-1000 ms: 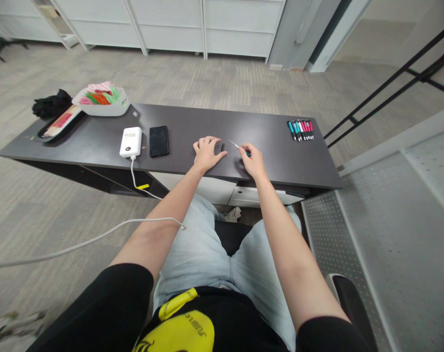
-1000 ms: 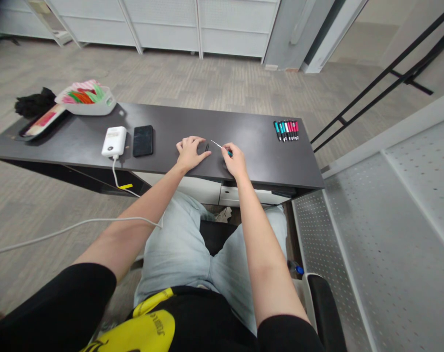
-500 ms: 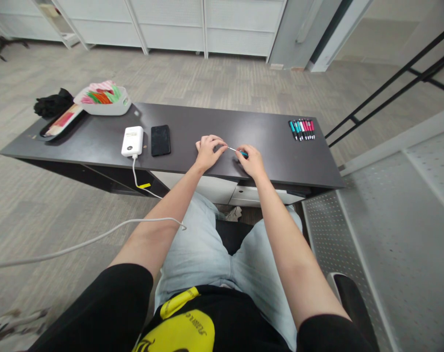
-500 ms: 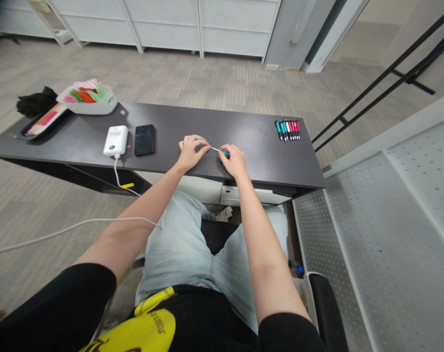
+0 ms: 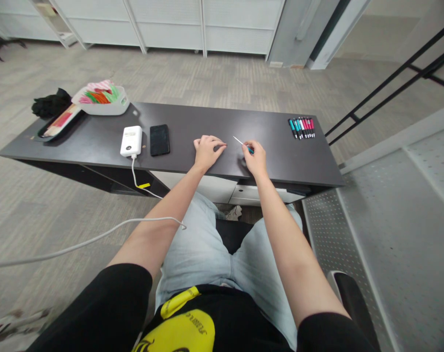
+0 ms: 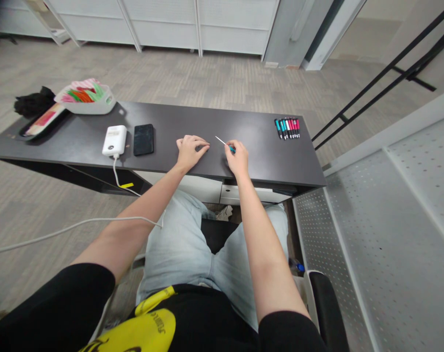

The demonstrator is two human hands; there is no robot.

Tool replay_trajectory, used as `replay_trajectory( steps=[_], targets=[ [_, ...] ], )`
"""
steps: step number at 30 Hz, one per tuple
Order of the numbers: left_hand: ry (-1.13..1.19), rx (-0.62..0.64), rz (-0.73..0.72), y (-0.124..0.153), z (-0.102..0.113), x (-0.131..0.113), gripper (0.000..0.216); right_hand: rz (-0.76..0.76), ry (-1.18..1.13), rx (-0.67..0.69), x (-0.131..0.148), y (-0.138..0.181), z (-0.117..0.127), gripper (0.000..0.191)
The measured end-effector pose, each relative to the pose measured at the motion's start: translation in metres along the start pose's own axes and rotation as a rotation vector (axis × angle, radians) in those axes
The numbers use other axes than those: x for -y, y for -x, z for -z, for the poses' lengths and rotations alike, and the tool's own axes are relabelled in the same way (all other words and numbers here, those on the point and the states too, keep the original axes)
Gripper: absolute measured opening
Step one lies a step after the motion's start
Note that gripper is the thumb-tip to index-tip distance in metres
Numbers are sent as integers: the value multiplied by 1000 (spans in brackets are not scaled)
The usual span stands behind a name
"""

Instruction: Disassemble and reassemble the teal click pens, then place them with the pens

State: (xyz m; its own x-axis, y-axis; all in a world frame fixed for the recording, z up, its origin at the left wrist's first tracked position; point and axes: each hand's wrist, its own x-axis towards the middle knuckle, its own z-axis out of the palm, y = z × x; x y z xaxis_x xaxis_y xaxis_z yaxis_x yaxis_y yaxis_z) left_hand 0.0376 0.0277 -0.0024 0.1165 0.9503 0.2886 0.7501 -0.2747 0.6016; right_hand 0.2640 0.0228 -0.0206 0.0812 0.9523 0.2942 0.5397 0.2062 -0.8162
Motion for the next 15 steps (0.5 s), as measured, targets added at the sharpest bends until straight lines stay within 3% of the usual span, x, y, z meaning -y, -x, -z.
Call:
replay_trajectory(
  steps=[15],
  targets=[
    [-43, 54, -39, -5, -9, 2, 2, -1, 63, 8, 1, 3, -2, 13]
  ],
)
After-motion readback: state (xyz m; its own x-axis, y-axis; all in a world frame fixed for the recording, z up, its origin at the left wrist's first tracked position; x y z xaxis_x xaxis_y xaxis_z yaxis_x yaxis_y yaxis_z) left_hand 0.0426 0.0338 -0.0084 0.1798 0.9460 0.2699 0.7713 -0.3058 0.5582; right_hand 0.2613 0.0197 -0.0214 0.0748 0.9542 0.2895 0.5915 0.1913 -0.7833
